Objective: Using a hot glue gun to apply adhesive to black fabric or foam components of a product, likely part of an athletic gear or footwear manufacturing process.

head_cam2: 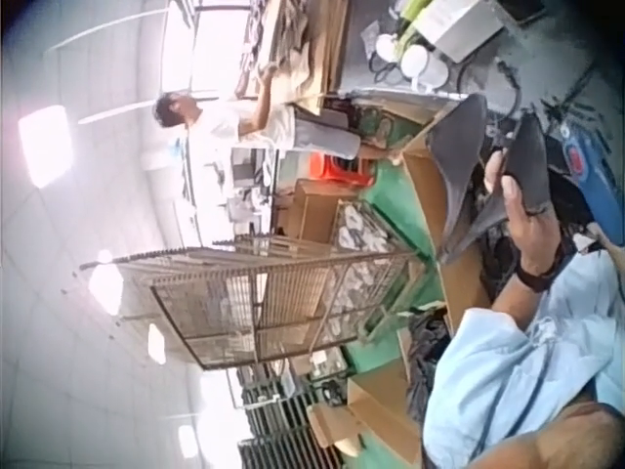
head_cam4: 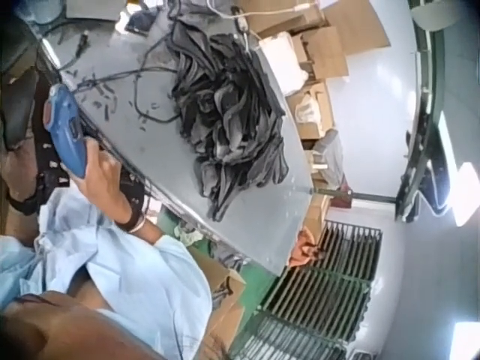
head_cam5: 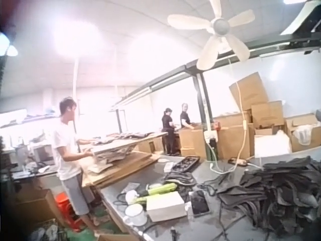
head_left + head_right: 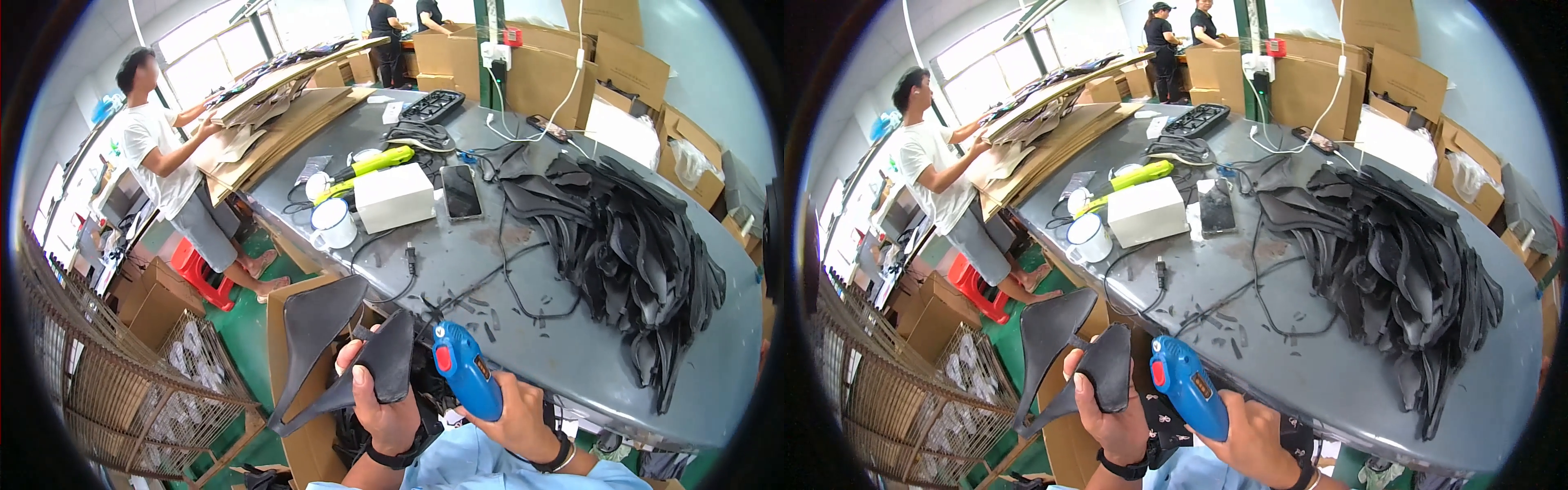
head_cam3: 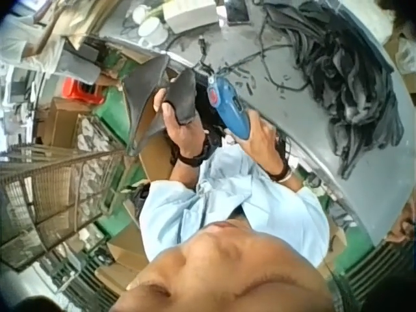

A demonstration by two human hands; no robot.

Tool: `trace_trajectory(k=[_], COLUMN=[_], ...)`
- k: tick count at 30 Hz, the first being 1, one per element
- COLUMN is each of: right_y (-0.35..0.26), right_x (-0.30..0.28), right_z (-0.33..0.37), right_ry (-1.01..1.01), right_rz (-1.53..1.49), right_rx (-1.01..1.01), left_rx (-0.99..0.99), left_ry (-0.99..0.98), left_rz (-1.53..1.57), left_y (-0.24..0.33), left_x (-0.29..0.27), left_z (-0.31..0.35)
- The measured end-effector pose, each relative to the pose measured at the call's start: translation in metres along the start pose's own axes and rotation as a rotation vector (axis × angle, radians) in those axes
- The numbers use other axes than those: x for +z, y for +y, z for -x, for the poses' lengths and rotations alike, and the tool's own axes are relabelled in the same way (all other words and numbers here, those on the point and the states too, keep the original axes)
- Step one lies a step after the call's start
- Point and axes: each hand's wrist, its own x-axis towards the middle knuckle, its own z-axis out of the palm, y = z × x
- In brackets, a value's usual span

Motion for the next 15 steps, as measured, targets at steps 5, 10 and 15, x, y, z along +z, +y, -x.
trace_trajectory(k=[5,10,15], right_y=[-0.003,0.003,0.003], right_x=[0.005,0.009,0.007], right_z=[-0.017,-0.032,-0.049], right_ry=[-0.030,-0.032,-0.054], right_rz=[0.023,-0.001,-0.046], right_rx=[-0.005,-0.014,0.018], left_rx=[0.030,0.007,-0.016], left_ry=[0.021,0.022,0.020], left_rz=[-0.007,0.007,-0.099], left_y=[-0.011,-0.021,-0.023], left_x=[-0.004,0.000,-0.005], left_z=[-0.012,-0.026,-0.040])
